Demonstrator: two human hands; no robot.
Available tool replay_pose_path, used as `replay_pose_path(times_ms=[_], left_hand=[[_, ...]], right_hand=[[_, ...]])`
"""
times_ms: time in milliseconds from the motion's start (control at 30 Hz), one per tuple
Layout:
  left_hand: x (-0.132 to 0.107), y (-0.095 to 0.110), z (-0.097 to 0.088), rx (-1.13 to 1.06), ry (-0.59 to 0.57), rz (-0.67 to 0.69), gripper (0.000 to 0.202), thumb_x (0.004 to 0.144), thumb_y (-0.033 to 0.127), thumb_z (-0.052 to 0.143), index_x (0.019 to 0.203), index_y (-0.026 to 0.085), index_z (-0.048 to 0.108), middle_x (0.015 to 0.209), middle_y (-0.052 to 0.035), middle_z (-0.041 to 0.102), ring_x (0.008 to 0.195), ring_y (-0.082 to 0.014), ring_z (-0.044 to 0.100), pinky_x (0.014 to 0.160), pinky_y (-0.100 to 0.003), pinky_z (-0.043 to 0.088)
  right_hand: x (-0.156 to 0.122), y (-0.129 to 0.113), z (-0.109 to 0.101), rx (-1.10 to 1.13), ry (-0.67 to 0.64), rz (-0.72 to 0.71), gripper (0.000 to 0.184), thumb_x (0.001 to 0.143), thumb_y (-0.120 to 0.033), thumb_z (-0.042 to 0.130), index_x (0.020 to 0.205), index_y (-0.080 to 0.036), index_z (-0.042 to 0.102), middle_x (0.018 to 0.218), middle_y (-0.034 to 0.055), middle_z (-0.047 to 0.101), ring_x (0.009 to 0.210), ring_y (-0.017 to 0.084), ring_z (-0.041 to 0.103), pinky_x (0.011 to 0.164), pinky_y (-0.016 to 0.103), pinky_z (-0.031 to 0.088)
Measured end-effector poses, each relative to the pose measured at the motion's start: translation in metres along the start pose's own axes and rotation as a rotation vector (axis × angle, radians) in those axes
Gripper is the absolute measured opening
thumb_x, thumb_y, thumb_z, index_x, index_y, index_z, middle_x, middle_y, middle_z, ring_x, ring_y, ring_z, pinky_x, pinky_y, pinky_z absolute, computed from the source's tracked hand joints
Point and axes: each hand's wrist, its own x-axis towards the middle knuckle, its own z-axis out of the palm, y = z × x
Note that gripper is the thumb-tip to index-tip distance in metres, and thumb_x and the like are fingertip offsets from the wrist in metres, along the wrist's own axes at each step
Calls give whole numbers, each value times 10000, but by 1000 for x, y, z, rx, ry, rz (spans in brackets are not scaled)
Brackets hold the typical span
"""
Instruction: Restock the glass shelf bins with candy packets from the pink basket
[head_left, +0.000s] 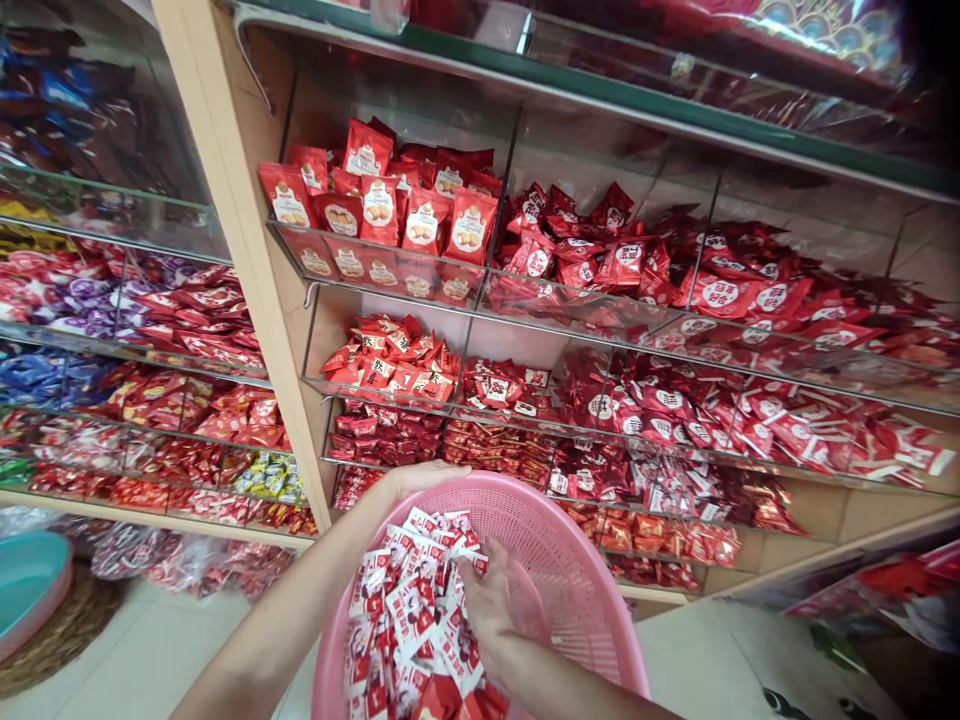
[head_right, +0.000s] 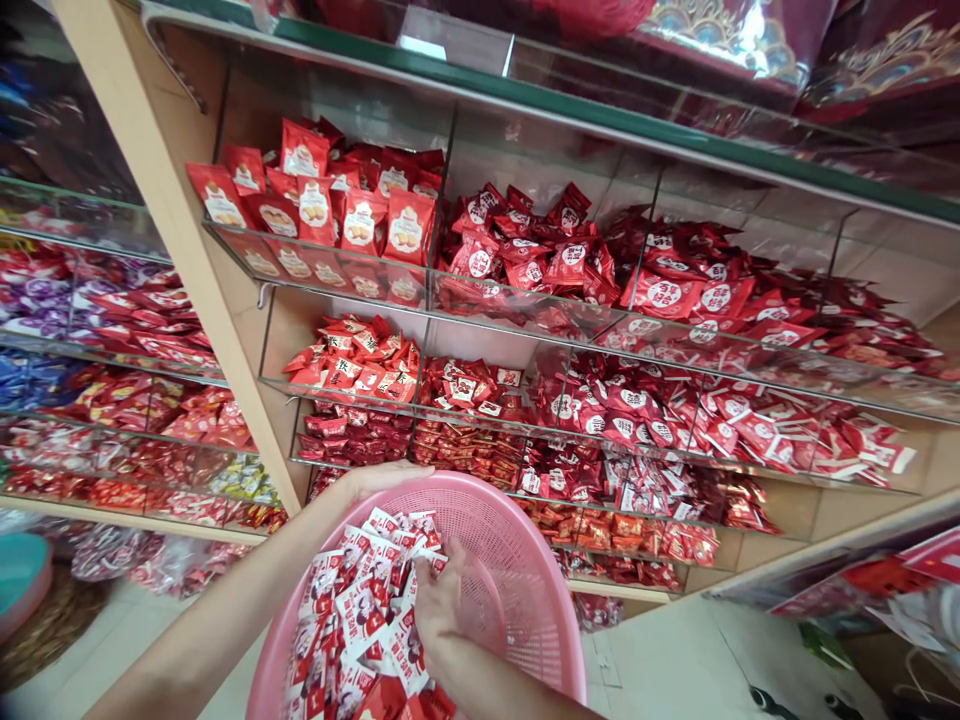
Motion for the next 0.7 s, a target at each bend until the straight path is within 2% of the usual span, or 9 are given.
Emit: replay_pose_path(times_ms=[67, 200, 300, 367, 533, 700], left_hand=[[2, -1, -1, 15, 1, 10, 566, 718, 592, 549, 944, 95, 698, 887, -39, 725, 817, -193, 569, 818, -288, 417], [3, -2, -1, 8, -12, 14, 572, 729, 585, 541, 960, 85, 691, 898, -36, 722, 798, -189, 581, 803, -287, 426], [2, -2, 0, -2, -26, 16, 574, 743, 583, 528, 976, 82, 686, 907, -41, 722, 791, -189, 587, 782, -286, 433], [2, -2, 0, -4, -31, 15, 578, 748, 582, 524, 985, 80, 682, 917, -46, 721, 795, -191, 585, 777, -286, 432], [4, -5, -3, -1, -27, 22, 564, 746, 583, 530, 974, 93, 691, 927, -64, 720, 813, -193, 577, 801, -295, 423], [5, -7, -4, -4, -41, 21, 548, 723, 604, 554, 935, 124, 712, 908, -75, 720, 809, -205, 592, 808, -330, 436]], right_hand=[[-4, -4, 1, -8, 40, 0, 650, 746, -395, 564, 1316, -241, 292, 1454, 71, 334, 1327, 224, 325, 1099, 311, 251], [-7, -6, 3, 15, -4, 11, 645, 748, -381, 553, 1330, -225, 324, 1443, 71, 355, 1324, 217, 332, 1091, 305, 268], [-9, -6, 6, 11, -17, 1, 644, 771, -325, 517, 1363, -199, 297, 1437, 80, 364, 1324, 200, 328, 1094, 280, 248], [-11, -7, 7, -4, -22, 22, 655, 796, -326, 489, 1394, -199, 255, 1474, 80, 297, 1345, 190, 287, 1107, 283, 210], [-16, -13, 8, -29, -93, 88, 702, 821, -476, 463, 1433, -259, 200, 1536, 31, 91, 1397, 201, 130, 1133, 355, 111], [-21, -18, 8, -45, -182, 107, 864, 778, -622, 462, 1461, -280, 60, 1533, 2, -39, 1404, 221, 49, 1123, 419, 146]])
